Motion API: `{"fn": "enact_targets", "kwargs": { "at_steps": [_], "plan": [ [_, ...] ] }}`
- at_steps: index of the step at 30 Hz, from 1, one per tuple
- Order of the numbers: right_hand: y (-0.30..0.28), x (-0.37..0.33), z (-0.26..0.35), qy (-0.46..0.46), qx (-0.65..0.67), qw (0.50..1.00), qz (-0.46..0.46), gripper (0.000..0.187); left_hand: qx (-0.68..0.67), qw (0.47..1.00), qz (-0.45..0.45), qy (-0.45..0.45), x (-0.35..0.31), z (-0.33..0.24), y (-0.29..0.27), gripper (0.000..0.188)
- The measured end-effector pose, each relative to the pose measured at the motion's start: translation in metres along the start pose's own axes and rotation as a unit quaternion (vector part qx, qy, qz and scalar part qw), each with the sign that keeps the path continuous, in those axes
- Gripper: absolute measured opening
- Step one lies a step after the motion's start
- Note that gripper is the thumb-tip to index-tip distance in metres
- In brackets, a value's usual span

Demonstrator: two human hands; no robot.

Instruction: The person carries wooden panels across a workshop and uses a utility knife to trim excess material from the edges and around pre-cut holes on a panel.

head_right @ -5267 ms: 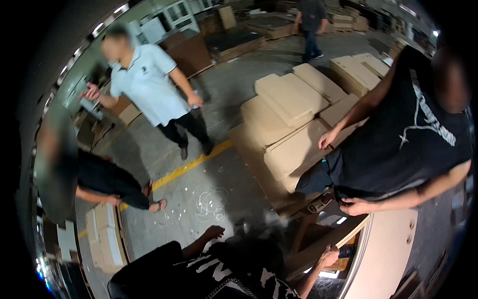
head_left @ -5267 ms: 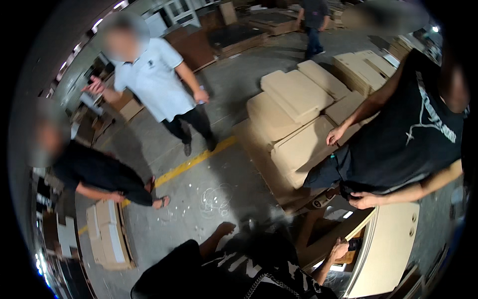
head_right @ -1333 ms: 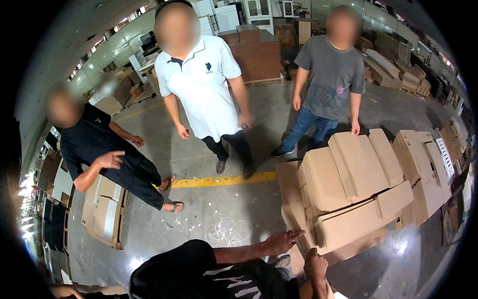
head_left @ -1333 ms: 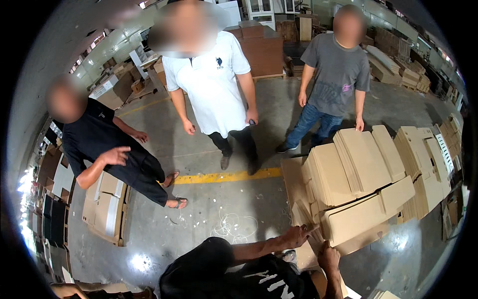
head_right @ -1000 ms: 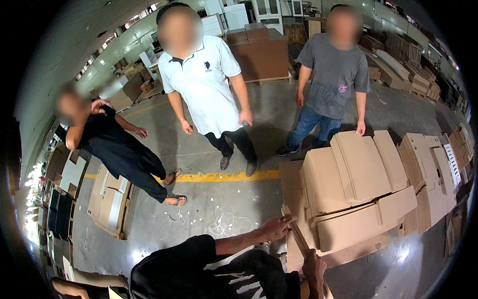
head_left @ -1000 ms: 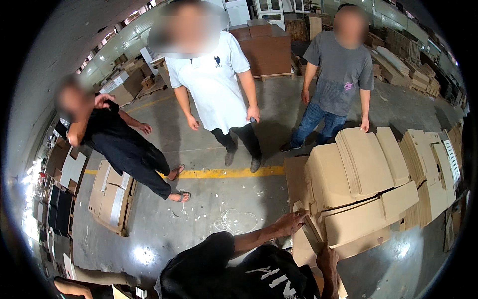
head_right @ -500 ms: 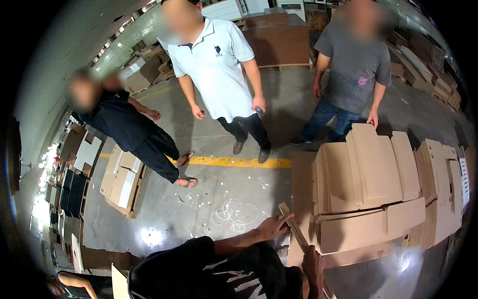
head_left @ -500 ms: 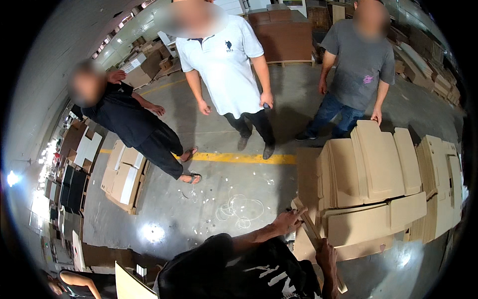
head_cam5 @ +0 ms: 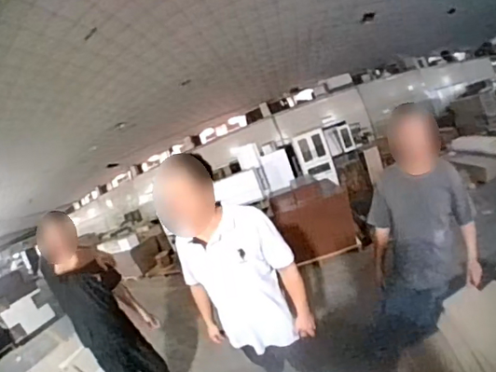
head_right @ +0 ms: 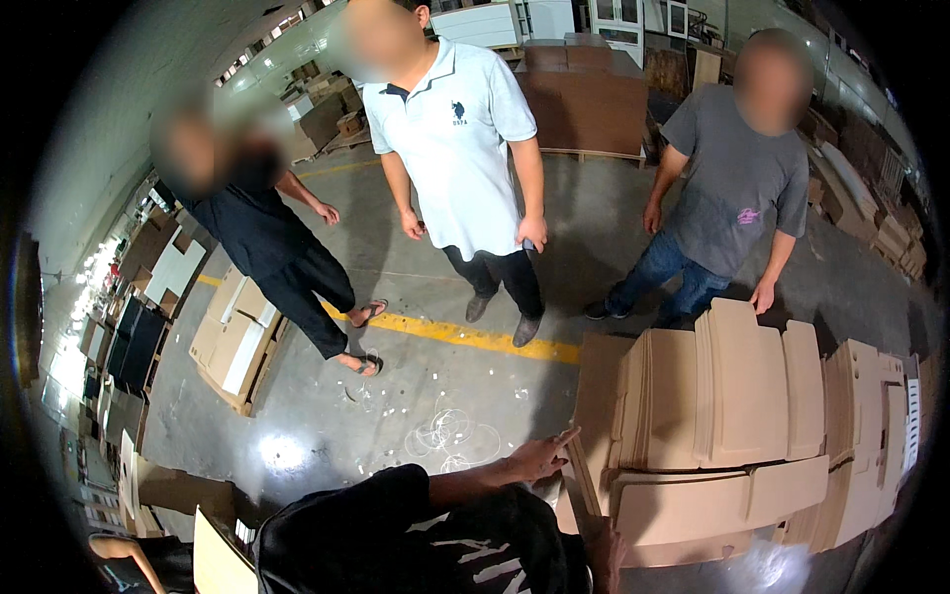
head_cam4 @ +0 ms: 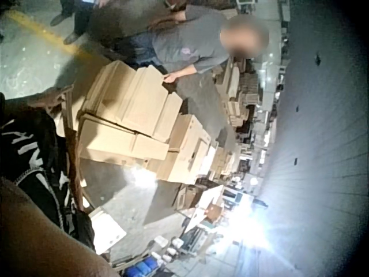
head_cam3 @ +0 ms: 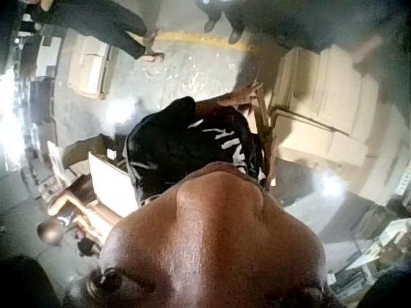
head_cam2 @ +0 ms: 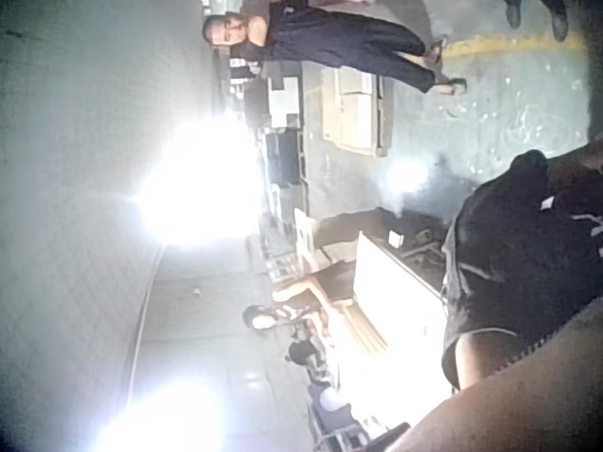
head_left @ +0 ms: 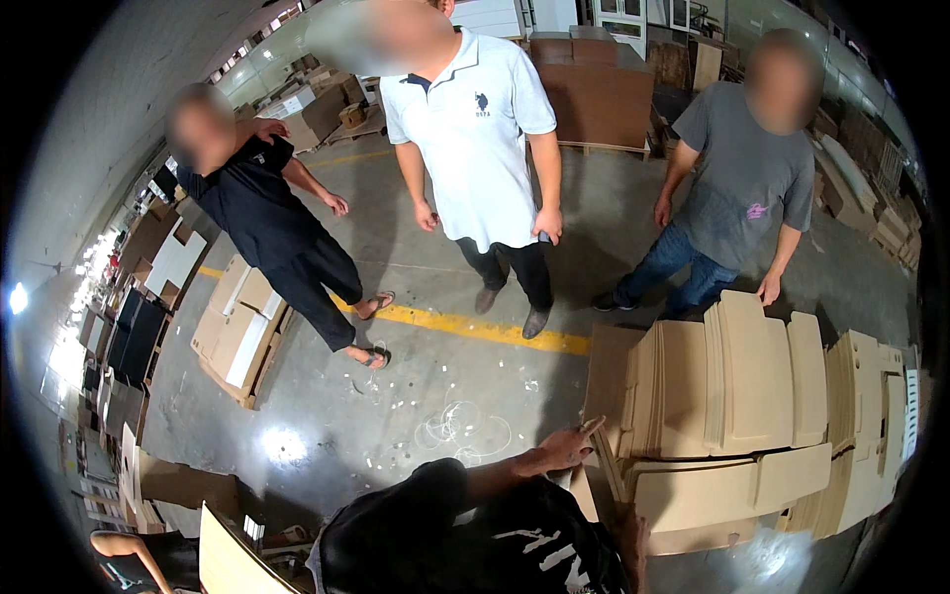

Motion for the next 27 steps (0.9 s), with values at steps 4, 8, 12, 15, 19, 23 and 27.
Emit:
{"fn": "enact_targets", "kwargs": {
  "at_steps": [4, 8, 12, 15, 19, 23, 27],
  "plan": [
    [0.0, 0.003, 0.001, 0.013, 0.029, 0.999, 0.011, 0.039, 0.005, 1.0, 0.017, 0.008, 0.011, 0.016, 0.009, 0.08],
    [0.015, 0.016, -0.002, 0.039, 0.007, 0.998, 0.041, 0.036, 0.021, 1.0, -0.009, -0.009, 0.008, 0.028, 0.005, 0.076],
    [0.049, 0.038, -0.055, -0.042, 0.133, 0.99, -0.031, 0.034, -0.023, 0.997, 0.005, -0.079, 0.024, 0.025, -0.001, 0.063],
    [0.006, 0.061, -0.002, -0.005, 0.116, 0.993, 0.032, 0.03, -0.092, 0.987, -0.026, -0.126, 0.001, 0.075, -0.012, 0.053],
    [-0.021, 0.108, -0.01, 0.01, 0.033, 0.999, -0.014, 0.043, -0.106, 0.963, -0.06, -0.24, -0.036, 0.166, 0.026, 0.049],
    [-0.041, 0.195, 0.012, -0.028, 0.001, 0.999, -0.043, 0.056, -0.804, 0.448, 0.001, -0.392, -0.196, 0.335, 0.088, 0.034],
    [-0.069, 0.295, -0.034, 0.073, -0.115, 0.99, -0.031, 0.068, -0.464, 0.628, -0.11, -0.616, -0.303, 0.327, 0.097, 0.013]
  ]
}}
Point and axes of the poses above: each hand's wrist, its own x-axis towards the middle knuckle, its own y-axis out of the palm, z = x × y, the point moved 3 cm from there along x, towards the middle knuckle, and after that the axes turned 10 degrees about x, right-handed, at the moved point
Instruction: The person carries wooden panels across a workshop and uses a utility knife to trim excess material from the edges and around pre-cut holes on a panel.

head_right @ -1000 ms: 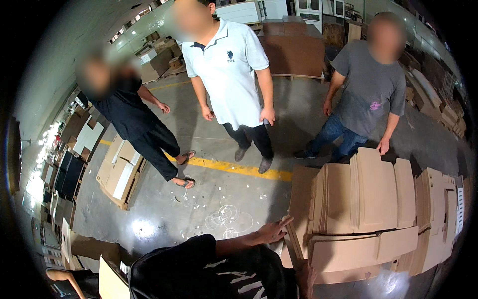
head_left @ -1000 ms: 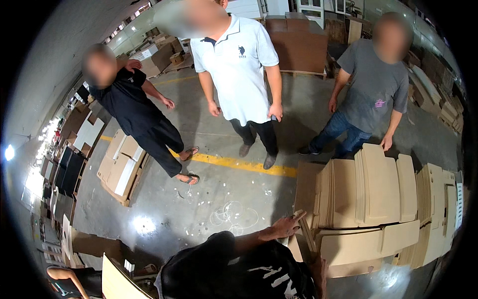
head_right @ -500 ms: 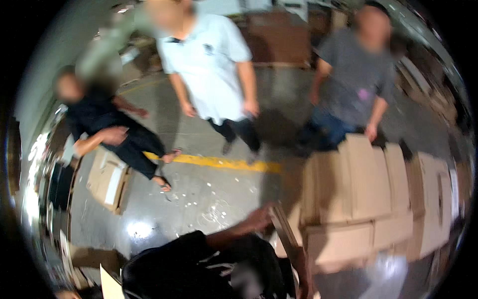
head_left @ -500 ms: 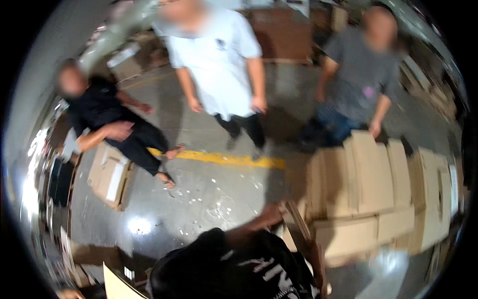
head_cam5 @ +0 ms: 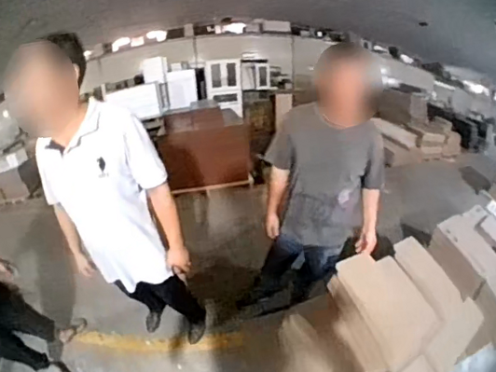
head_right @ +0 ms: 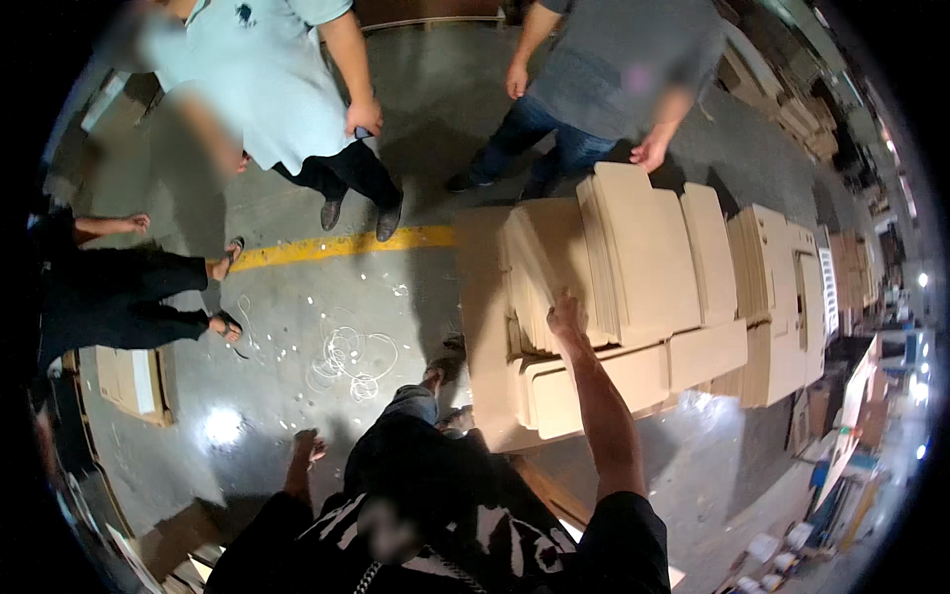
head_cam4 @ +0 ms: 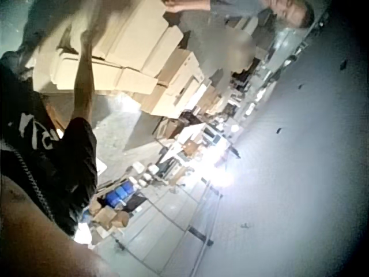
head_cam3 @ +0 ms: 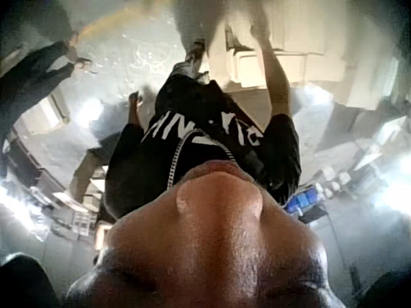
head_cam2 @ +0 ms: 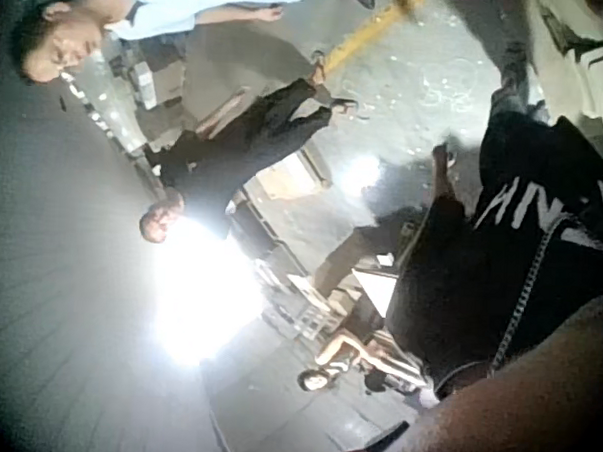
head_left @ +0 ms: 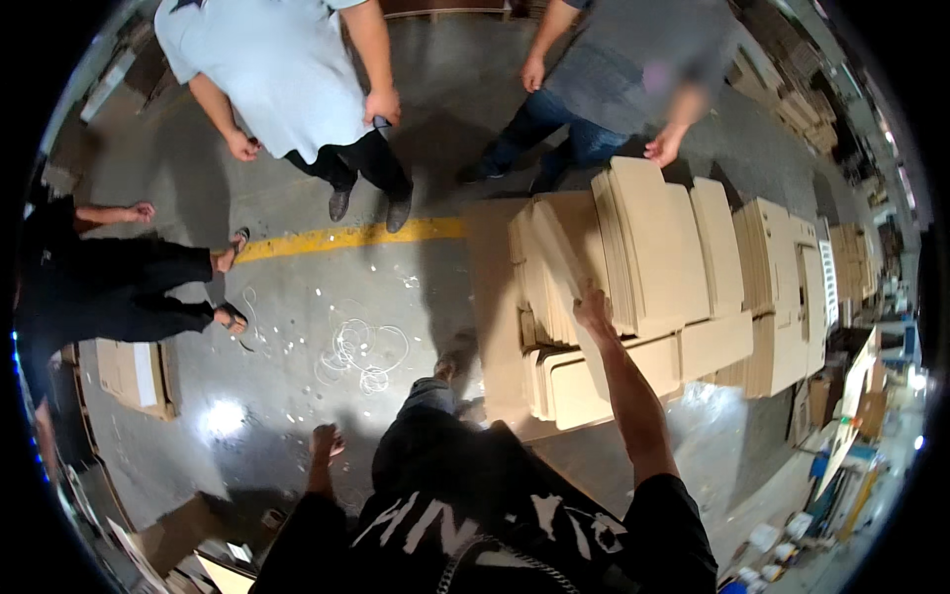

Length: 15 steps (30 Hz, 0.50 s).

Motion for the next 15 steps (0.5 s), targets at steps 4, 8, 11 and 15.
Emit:
{"fn": "enact_targets", "kwargs": {
  "at_steps": [4, 8, 11, 15],
  "plan": [
    [-0.009, 0.091, -0.019, 0.093, 0.122, 0.988, -0.012, 0.059, -0.043, 0.989, -0.125, 0.063, -0.099, 0.03, -0.036, 0.026],
    [-0.009, 0.145, 0.009, 0.126, 0.046, 0.991, -0.028, 0.06, -0.135, 0.977, -0.118, -0.119, -0.156, 0.109, -0.035, 0.028],
    [0.009, 0.162, 0.005, 0.127, 0.023, 0.99, -0.064, 0.052, -0.061, 0.986, -0.048, -0.148, -0.178, 0.152, -0.01, 0.028],
    [0.07, 0.172, -0.021, 0.037, -0.002, 0.992, -0.123, 0.06, -0.001, 0.985, -0.082, -0.152, -0.206, 0.149, 0.032, 0.028]
  ]
}}
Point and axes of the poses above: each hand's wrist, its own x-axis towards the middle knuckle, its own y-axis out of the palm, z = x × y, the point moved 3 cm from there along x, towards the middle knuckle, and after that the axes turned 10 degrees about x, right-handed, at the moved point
